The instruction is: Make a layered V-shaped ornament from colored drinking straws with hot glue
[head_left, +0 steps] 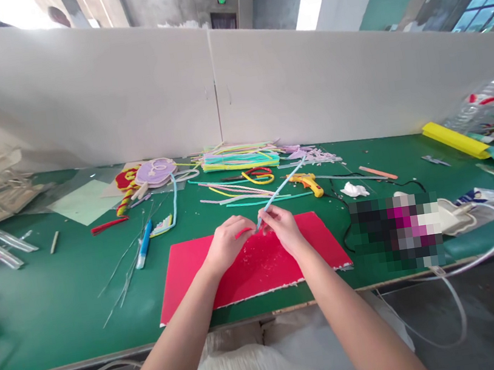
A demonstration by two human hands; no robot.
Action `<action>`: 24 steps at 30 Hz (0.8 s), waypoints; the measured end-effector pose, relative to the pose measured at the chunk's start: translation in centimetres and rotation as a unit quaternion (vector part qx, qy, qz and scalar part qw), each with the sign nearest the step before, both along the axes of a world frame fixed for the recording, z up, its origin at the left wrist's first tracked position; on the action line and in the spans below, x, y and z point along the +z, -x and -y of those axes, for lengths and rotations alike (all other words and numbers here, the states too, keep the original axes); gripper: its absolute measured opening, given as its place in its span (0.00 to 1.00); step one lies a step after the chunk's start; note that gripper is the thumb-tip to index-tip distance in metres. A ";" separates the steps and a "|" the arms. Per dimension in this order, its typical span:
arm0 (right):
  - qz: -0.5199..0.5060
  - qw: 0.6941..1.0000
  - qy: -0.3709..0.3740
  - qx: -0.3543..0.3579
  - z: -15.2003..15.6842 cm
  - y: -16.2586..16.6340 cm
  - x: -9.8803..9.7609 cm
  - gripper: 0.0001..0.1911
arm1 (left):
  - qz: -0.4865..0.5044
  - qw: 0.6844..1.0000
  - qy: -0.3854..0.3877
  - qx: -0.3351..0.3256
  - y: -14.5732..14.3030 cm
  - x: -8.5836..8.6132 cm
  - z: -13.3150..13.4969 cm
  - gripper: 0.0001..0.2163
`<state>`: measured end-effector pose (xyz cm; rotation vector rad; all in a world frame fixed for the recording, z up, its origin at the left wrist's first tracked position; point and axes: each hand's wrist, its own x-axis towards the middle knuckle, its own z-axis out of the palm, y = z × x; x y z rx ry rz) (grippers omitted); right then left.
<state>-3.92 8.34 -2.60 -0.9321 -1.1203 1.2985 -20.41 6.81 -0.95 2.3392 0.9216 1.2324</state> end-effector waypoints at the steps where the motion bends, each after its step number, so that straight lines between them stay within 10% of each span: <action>1: 0.003 1.000 0.002 0.005 0.0 0.0 -0.1 0.16 | -0.006 1.000 -0.002 -0.004 0.0 0.1 0.1 0.07; 12: 0.011 0.999 0.013 0.031 0.1 -0.1 -0.2 0.16 | -0.052 0.998 0.020 -0.021 -0.2 0.0 0.2 0.09; 24: -0.006 0.998 -0.044 -0.045 0.2 0.0 0.3 0.13 | 0.195 0.926 0.322 0.025 -0.3 -0.5 -0.5 0.15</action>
